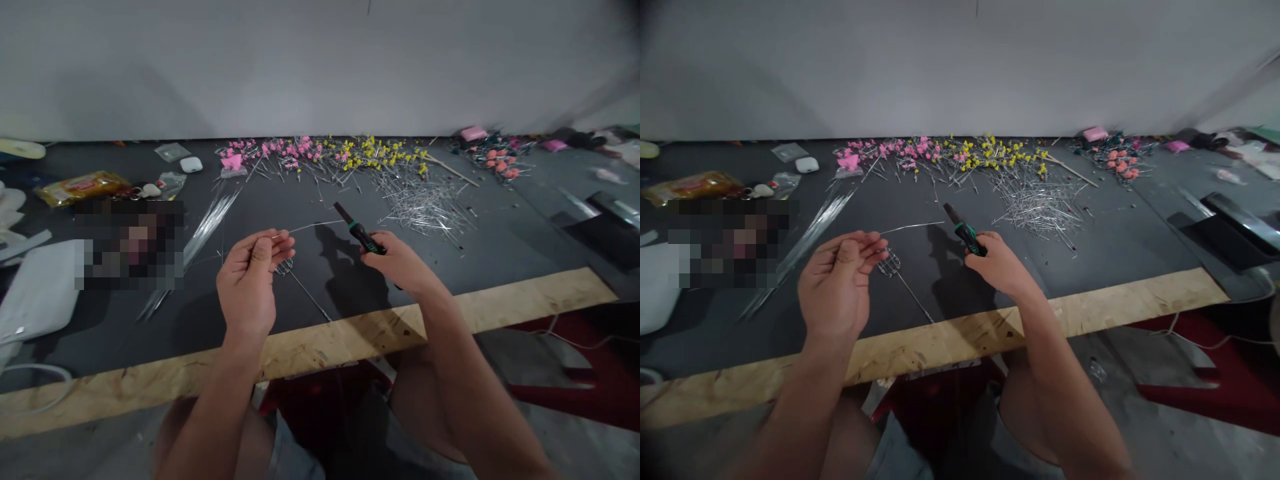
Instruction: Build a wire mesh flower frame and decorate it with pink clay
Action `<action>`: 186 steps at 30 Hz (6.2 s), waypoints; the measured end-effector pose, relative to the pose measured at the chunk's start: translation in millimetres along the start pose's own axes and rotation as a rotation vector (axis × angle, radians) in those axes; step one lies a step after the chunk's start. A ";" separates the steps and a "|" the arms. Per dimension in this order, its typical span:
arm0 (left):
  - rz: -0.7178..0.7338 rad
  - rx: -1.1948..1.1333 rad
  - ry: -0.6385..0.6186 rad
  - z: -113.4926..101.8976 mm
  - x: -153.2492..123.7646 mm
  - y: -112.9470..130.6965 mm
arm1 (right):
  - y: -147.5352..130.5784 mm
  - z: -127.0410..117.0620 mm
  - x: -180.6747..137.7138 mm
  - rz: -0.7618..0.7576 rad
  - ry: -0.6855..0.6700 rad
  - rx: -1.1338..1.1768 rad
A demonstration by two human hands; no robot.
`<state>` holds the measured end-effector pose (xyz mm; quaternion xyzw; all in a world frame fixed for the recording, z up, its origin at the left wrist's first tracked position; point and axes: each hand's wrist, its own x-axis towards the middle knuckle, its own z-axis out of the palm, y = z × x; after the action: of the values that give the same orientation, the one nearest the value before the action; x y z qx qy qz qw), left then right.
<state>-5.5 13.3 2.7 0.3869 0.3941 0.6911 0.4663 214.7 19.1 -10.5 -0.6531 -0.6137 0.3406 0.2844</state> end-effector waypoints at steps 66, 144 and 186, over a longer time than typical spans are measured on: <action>-0.837 0.666 -1.128 -9.8 -22.9 17.0 | -37.4 36.6 3.1 -0.009 -0.531 0.994; 0.192 0.790 -0.298 -6.1 -15.8 1.0 | -59.5 69.1 -9.8 -0.035 -0.192 1.119; 0.197 0.841 -0.188 -2.3 -15.7 3.7 | -60.2 67.2 -9.9 -0.015 -0.114 1.091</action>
<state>-4.7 -3.0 2.5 0.6399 0.5582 0.4736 0.2339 124.6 11.3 -2.8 -0.3870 -0.3670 0.6423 0.5505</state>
